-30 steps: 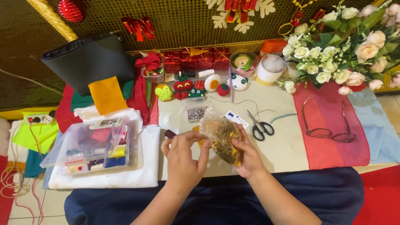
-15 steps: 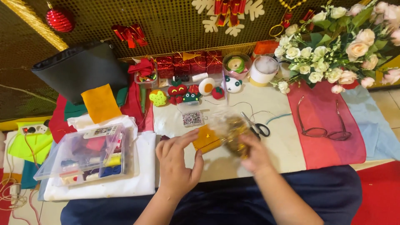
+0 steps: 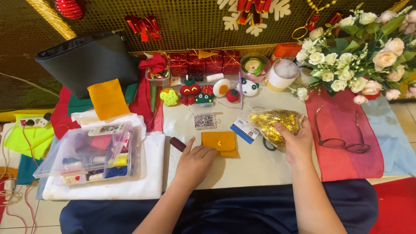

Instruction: Decorating a small yellow felt pouch by sewing gold star sequins onto the surface using a needle and thread.

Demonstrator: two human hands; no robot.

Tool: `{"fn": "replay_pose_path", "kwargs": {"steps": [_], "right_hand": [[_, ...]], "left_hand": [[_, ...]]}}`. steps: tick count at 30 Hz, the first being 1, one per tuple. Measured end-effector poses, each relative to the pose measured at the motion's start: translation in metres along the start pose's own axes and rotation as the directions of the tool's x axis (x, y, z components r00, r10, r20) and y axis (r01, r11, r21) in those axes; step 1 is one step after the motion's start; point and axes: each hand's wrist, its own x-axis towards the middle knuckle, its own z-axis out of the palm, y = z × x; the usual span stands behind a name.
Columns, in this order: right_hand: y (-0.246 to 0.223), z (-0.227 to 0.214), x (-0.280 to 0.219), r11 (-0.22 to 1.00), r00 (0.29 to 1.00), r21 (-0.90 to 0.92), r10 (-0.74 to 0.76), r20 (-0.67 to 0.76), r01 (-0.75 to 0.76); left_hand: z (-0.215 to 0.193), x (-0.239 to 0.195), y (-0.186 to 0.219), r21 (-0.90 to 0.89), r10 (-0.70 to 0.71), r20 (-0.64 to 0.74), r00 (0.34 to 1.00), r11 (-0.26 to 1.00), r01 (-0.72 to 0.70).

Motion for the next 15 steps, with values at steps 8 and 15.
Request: {"fn": "replay_pose_path", "kwargs": {"steps": [8, 15], "right_hand": [[-0.001, 0.028, 0.005, 0.992, 0.996, -0.095, -0.08, 0.03, 0.083], [0.004, 0.032, 0.005, 0.999, 0.999, -0.01, -0.033, 0.032, 0.033]], "left_hand": [[-0.035, 0.006, 0.007, -0.051, -0.079, 0.208, 0.975, 0.995, 0.091], [-0.064, 0.024, 0.017, -0.079, -0.142, 0.38, 0.914, 0.98, 0.185]]}}
